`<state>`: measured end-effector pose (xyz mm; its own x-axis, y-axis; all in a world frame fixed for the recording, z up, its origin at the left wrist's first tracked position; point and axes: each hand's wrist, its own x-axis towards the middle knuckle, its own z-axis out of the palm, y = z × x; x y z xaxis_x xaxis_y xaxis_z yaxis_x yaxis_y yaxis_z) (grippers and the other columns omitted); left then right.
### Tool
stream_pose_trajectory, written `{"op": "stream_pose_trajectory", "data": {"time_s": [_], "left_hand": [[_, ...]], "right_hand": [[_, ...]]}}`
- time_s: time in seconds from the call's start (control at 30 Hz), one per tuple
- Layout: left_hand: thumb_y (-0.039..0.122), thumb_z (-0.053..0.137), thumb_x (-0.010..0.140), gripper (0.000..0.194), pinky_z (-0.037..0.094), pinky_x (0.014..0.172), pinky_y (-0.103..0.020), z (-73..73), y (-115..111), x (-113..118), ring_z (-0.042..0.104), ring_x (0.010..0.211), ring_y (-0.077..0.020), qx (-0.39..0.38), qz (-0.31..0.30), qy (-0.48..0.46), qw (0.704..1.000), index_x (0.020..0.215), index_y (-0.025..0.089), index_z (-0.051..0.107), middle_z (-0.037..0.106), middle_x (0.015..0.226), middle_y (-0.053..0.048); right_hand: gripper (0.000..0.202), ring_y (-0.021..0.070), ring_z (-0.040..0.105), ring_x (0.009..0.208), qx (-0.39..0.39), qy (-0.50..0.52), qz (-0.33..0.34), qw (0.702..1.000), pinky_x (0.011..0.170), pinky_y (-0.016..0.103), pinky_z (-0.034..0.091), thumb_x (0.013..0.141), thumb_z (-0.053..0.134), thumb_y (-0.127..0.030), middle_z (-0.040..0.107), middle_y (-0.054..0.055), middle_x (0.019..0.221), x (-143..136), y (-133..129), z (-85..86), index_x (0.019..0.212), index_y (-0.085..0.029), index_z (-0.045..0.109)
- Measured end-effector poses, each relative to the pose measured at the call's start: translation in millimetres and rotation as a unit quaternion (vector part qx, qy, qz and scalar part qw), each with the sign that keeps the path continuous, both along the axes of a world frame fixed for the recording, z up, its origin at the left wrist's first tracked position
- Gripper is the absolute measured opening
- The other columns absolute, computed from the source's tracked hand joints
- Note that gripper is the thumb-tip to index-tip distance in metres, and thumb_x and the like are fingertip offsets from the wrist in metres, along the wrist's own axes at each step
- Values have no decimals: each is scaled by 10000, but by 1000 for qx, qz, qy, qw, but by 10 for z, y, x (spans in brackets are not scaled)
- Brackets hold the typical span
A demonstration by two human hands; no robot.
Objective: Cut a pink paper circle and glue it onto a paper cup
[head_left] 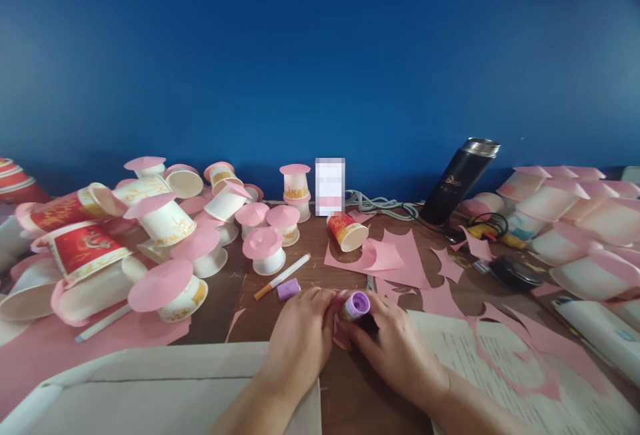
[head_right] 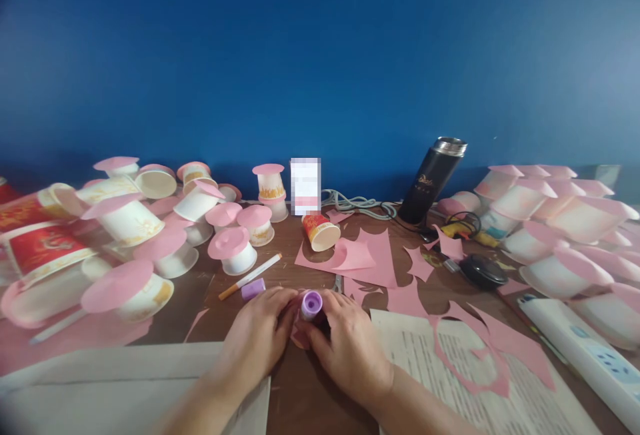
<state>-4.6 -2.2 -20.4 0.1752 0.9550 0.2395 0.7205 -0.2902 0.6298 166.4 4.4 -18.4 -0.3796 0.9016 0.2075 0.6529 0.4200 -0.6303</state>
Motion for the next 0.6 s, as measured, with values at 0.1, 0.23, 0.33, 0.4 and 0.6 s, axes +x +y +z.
{"op": "stream_pose_trajectory", "data": {"time_s": [0.1, 0.23, 0.33, 0.4, 0.6], "left_hand": [[276, 391, 948, 250, 442, 752, -322, -4, 0, 1, 610, 825, -197, -1, 0, -7, 1000, 911, 237, 636, 673, 877, -37], [290, 407, 943, 247, 451, 743, -318, -8, 10, 6, 620, 816, -196, -1, 11, -6, 1000, 917, 241, 648, 682, 870, -36], [291, 412, 941, 255, 460, 748, -315, -25, 19, 0, 629, 818, -194, -3, 14, -9, 1000, 913, 245, 662, 693, 876, -35], [289, 417, 938, 256, 464, 766, -317, -40, 21, -11, 632, 831, -195, 0, 12, -14, 1000, 924, 246, 669, 700, 895, -38], [270, 453, 926, 229, 464, 787, -314, -50, 18, -29, 634, 837, -192, -3, -1, -18, 1000, 933, 256, 681, 709, 900, -29]], "right_hand": [[265, 236, 622, 958, -5, 0, 6, 1000, 834, 347, 452, 828, 566, -205, 678, 47, 1020, 3, 8, -3, 1089, -250, 574], [281, 241, 617, 972, -10, -5, 5, 1000, 854, 360, 448, 825, 574, -209, 672, 50, 1049, 5, 12, -4, 1103, -251, 570], [277, 242, 614, 971, -13, -8, 0, 1000, 852, 362, 446, 829, 572, -212, 669, 48, 1047, 6, 11, -8, 1102, -255, 571], [258, 239, 612, 962, -14, -10, 1, 1000, 846, 359, 445, 831, 576, -218, 665, 44, 1043, 7, 11, -11, 1086, -256, 571], [168, 234, 607, 927, -17, -15, 2, 1000, 818, 349, 441, 845, 587, -242, 660, 47, 997, -5, 5, -5, 1012, -239, 569]]}}
